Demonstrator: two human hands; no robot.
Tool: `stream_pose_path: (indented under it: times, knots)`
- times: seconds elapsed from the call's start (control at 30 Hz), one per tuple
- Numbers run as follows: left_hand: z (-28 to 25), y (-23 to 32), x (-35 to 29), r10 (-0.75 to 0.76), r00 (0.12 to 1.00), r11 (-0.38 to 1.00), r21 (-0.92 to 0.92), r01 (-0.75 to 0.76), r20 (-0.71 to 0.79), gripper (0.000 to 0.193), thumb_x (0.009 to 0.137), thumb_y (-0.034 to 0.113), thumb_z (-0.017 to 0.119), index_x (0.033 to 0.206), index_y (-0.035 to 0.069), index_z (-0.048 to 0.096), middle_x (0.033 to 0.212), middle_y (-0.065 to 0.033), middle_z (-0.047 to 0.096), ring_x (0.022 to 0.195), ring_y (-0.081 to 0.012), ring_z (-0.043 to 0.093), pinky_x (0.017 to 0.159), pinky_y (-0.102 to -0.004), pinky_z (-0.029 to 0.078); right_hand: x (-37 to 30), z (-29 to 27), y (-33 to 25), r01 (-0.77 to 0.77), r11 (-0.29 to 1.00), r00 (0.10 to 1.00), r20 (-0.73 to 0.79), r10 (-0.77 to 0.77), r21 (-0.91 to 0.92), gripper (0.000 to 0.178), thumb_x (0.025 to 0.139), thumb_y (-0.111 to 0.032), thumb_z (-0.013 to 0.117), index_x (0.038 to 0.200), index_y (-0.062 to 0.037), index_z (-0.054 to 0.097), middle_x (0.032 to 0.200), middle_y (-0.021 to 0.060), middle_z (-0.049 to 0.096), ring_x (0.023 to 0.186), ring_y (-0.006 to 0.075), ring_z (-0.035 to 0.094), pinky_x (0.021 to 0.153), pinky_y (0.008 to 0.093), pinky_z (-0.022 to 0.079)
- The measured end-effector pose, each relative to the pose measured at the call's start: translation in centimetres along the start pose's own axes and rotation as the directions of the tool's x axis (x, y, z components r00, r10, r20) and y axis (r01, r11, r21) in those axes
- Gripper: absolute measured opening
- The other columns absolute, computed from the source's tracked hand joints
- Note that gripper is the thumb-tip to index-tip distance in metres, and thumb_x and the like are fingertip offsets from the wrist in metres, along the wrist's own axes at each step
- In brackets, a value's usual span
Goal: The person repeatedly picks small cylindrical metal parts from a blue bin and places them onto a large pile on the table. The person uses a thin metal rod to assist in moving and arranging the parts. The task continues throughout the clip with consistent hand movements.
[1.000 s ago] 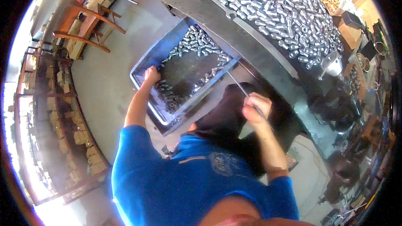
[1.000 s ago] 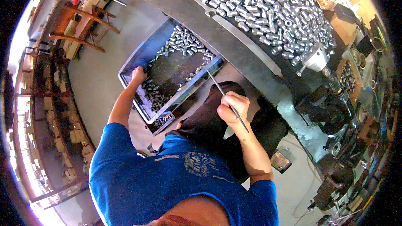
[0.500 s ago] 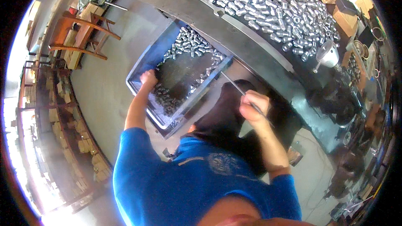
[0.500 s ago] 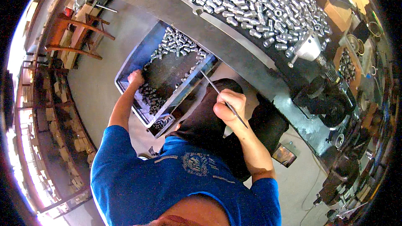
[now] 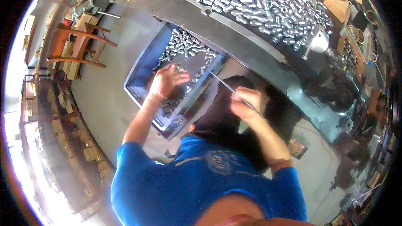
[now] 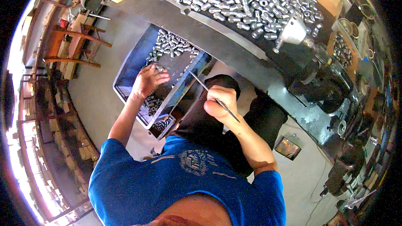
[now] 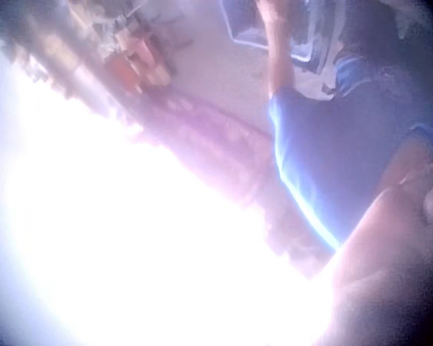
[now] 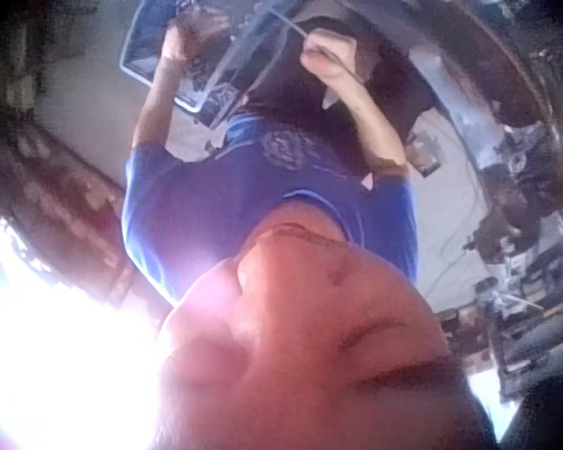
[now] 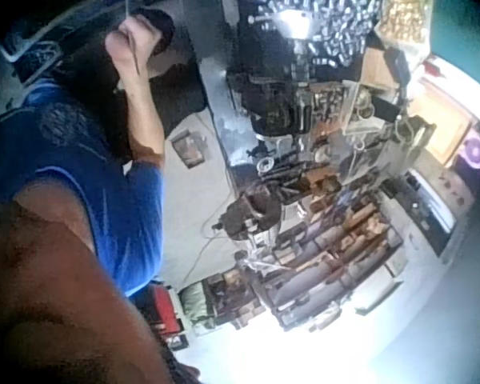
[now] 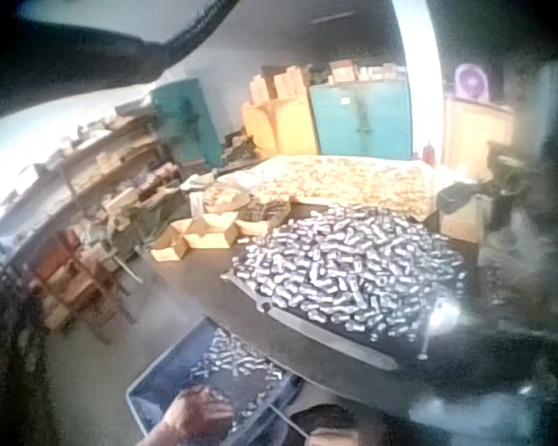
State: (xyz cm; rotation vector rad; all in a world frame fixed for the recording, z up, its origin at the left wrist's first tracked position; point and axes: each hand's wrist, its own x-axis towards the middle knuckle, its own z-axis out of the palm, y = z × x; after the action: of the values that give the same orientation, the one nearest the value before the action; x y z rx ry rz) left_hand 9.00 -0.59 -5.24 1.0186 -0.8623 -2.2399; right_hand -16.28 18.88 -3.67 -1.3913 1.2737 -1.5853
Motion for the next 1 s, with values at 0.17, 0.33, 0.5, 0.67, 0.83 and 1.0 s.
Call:
stream_pose_path:
  times: [0.17,0.33,0.5,0.67,0.83,1.0]
  knots:
    - [4.1,-1.6,0.5,-0.017,0.993,0.992,0.127,0.002,0.114,0.028,0.09,0.013,0.06,0.114,-0.002,0.057,0.097,-0.0203,0.065,0.078,-0.0247,0.067,0.079,-0.0438,0.056,-0.2,-0.4,0.3,0.035,0.999,0.998,-0.05,-0.035,-0.004,0.025,0.066,-0.013,0.065,0.06,-0.0022,0.044,0.057,0.0062,0.042,0.049,0.0162,0.041,0.046,0.03,0.03]
    - [6.0,-0.8,0.2,0.13,0.973,0.698,0.679,-0.225,0.189,0.032,0.083,-0.001,0.066,0.114,-0.006,0.057,0.094,-0.0122,0.066,0.082,-0.0203,0.066,0.077,-0.0336,0.055,0.0,-0.9,-1.0,0.019,0.999,0.998,-0.054,-0.017,0.045,0.023,0.063,-0.009,0.063,0.058,-0.002,0.042,0.056,0.007,0.043,0.049,0.0167,0.043,0.045,0.0296,0.031]
    - [7.2,0.2,0.6,0.243,0.852,0.088,0.864,-0.496,0.465,0.027,0.074,-0.004,0.07,0.101,-0.002,0.064,0.093,-0.0109,0.068,0.092,-0.0185,0.064,0.078,-0.0289,0.052,0.3,-1.5,-1.8,0.144,0.977,0.99,-0.025,-0.142,0.158,0.022,0.061,-0.01,0.061,0.055,-0.0018,0.041,0.055,0.0082,0.044,0.049,0.0196,0.047,0.045,0.0306,0.033]
    - [8.7,0.1,0.6,0.277,0.783,-0.035,0.821,-0.571,0.556,0.026,0.067,-0.001,0.074,0.092,-0.001,0.067,0.095,-0.0122,0.067,0.092,-0.0247,0.065,0.081,-0.0322,0.051,0.2,-1.6,-2.1,0.14,0.98,0.99,0.011,-0.143,0.139,0.025,0.063,-0.015,0.061,0.055,-0.0013,0.042,0.055,0.0092,0.045,0.048,0.0212,0.046,0.045,0.0322,0.033]
    - [9.4,0.2,0.6,0.231,0.734,-0.065,0.763,-0.643,0.639,0.029,0.064,-0.001,0.075,0.092,0.0,0.067,0.094,-0.0123,0.067,0.092,-0.0265,0.065,0.092,-0.0377,0.047,-0.2,-1.7,-2.2,0.027,0.993,0.999,0.022,-0.029,0.117,0.028,0.065,-0.02,0.061,0.056,-0.0012,0.043,0.056,0.0091,0.045,0.048,0.0226,0.045,0.046,0.0333,0.033]
    - [10.3,-0.9,0.6,0.138,0.655,-0.035,0.664,-0.746,0.743,0.029,0.064,-0.001,0.074,0.091,0.0,0.067,0.093,-0.0126,0.067,0.091,-0.0277,0.065,0.104,-0.0457,0.038,1.0,-1.8,-1.9,0.005,1.0,0.984,0.177,-0.004,-0.006,0.034,0.069,-0.031,0.062,0.059,-0.0028,0.047,0.057,0.0118,0.046,0.05,0.0261,0.047,0.049,0.0352,0.035]
